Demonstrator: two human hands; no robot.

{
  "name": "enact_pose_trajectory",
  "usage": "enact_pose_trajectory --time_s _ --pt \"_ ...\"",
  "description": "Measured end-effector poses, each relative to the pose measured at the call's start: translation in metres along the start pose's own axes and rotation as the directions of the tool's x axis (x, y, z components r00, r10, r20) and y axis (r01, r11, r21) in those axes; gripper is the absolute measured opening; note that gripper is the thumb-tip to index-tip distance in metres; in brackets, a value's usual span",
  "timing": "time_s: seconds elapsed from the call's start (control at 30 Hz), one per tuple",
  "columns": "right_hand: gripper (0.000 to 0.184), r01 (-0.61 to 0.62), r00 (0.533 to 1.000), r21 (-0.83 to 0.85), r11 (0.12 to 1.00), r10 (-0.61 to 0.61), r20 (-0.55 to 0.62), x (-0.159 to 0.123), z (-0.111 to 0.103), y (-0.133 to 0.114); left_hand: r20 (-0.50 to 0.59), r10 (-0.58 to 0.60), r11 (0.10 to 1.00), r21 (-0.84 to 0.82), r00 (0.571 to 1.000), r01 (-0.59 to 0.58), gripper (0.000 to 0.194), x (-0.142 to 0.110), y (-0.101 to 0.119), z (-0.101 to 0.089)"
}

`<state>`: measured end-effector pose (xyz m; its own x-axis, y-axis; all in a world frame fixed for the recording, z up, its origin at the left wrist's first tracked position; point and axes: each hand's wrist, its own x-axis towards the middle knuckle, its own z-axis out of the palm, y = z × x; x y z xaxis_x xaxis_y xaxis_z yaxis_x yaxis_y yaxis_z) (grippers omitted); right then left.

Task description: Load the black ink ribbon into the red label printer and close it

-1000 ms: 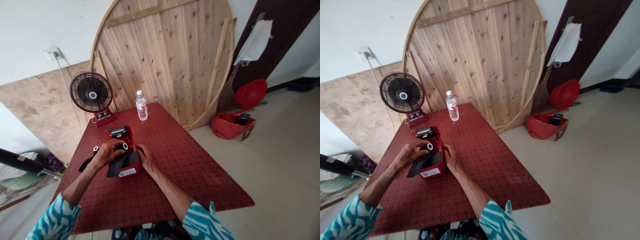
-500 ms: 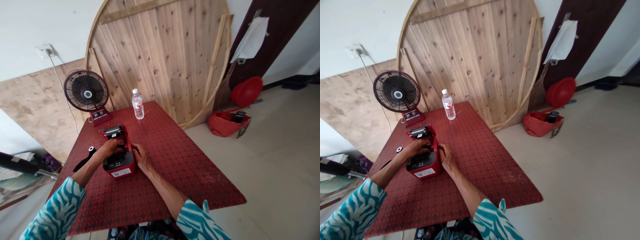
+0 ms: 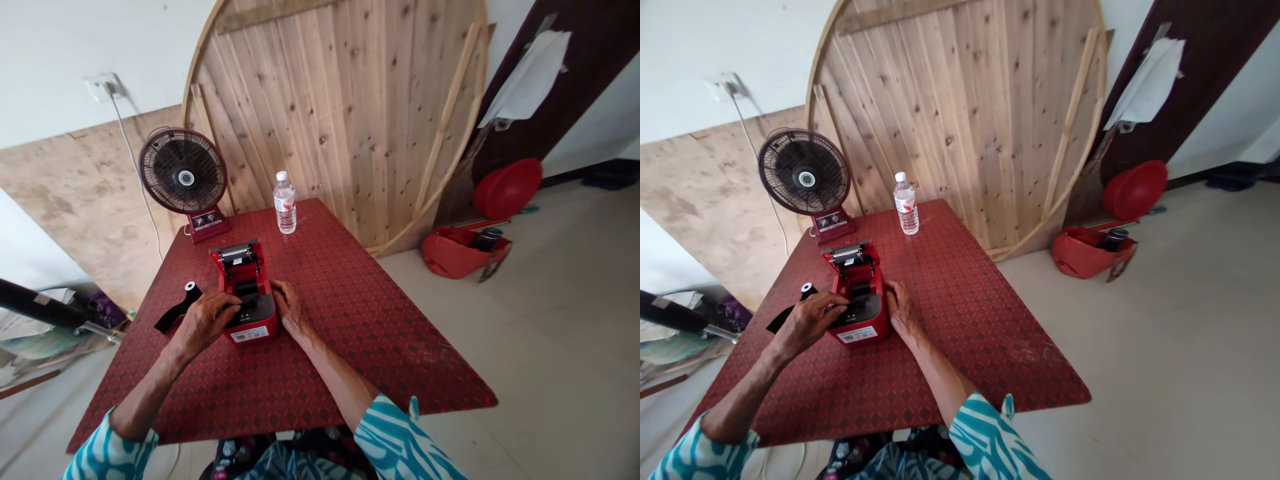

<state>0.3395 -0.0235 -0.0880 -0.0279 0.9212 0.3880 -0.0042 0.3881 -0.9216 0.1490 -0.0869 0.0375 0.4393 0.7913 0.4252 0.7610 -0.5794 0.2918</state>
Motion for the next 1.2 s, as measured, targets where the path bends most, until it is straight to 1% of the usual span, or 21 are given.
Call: enact_pose_trajectory --time_s 0.1,0.17,0.3,0.4,0.47,0.53,0.6,0.67,0.73,0.77,0.83,0.9,0.97,1.03,1.13,1.2 --pt "0.026 0.006 1.000 0.002 1.000 -0.006 0.011 0.001 -0.002 -0.002 -0.045 0.132 0.989 0.068 0.990 -0.129 0.015 0.000 0.005 0.001" --pt "0.026 0.007 1.000 0.009 1.000 -0.007 0.010 0.000 -0.003 -0.002 -0.055 0.198 0.975 0.116 0.979 -0.191 0.013 -0.005 0.011 0.001" --pt "0.027 -0.020 1.000 0.026 0.999 0.020 -0.001 -0.003 -0.001 0.002 -0.097 0.237 0.957 0.193 0.967 -0.215 0.016 -0.017 0.019 0.006" --pt "0.031 -0.076 0.995 0.077 0.994 0.080 -0.054 0.001 -0.001 0.006 -0.123 0.238 0.954 0.218 0.963 -0.207 0.017 -0.022 0.021 0.011" --pt "0.037 -0.105 0.987 0.127 0.986 0.119 -0.110 0.014 0.000 0.003 -0.136 0.234 0.954 0.224 0.963 -0.200 0.018 -0.025 0.022 0.014" --pt "0.043 -0.113 0.982 0.168 0.979 0.136 -0.134 0.036 0.002 -0.007 -0.150 0.234 0.953 0.231 0.961 -0.196 0.018 -0.027 0.023 0.017" --pt "0.045 -0.111 0.986 0.196 0.974 0.133 -0.100 0.063 0.007 -0.023 -0.160 0.230 0.950 0.250 0.960 -0.187 0.017 -0.030 0.025 0.019" --pt "0.043 -0.108 0.992 0.197 0.974 0.118 -0.041 0.087 0.013 -0.040 -0.170 0.223 0.948 0.269 0.960 -0.172 0.016 -0.032 0.027 0.020" --pt "0.040 -0.104 0.994 0.174 0.979 0.104 0.010 0.100 0.017 -0.054 -0.181 0.220 0.947 0.277 0.959 -0.164 0.016 -0.034 0.028 0.021" --pt "0.040 -0.110 0.994 0.157 0.981 0.109 0.017 0.101 0.018 -0.059 -0.186 0.220 0.947 0.276 0.958 -0.164 0.016 -0.035 0.029 0.022" --pt "0.045 -0.111 0.994 0.123 0.986 0.112 0.002 0.093 0.018 -0.063 -0.190 0.219 0.948 0.274 0.957 -0.162 0.018 -0.036 0.030 0.022" --pt "0.045 -0.083 0.996 0.100 0.992 0.085 -0.013 0.075 0.014 -0.061 -0.196 0.213 0.948 0.277 0.957 -0.155 0.019 -0.038 0.030 0.024" --pt "0.035 -0.049 0.999 0.096 0.994 0.050 -0.004 0.053 0.008 -0.056 -0.206 0.213 0.948 0.282 0.955 -0.151 0.019 -0.039 0.030 0.025" --pt "0.025 -0.064 0.998 0.124 0.990 0.067 -0.021 0.033 0.005 -0.050 -0.210 0.210 0.949 0.278 0.955 -0.148 0.019 -0.040 0.029 0.027" --pt "0.029 -0.097 0.993 0.168 0.981 0.106 -0.047 0.015 0.005 -0.043 -0.188 0.187 0.962 0.234 0.964 -0.141 0.019 -0.042 0.022 0.027" --pt "0.032 -0.126 0.990 0.194 0.973 0.136 -0.039 0.011 0.006 -0.040 -0.192 0.139 0.974 0.204 0.971 -0.099 0.027 -0.043 0.014 0.025"
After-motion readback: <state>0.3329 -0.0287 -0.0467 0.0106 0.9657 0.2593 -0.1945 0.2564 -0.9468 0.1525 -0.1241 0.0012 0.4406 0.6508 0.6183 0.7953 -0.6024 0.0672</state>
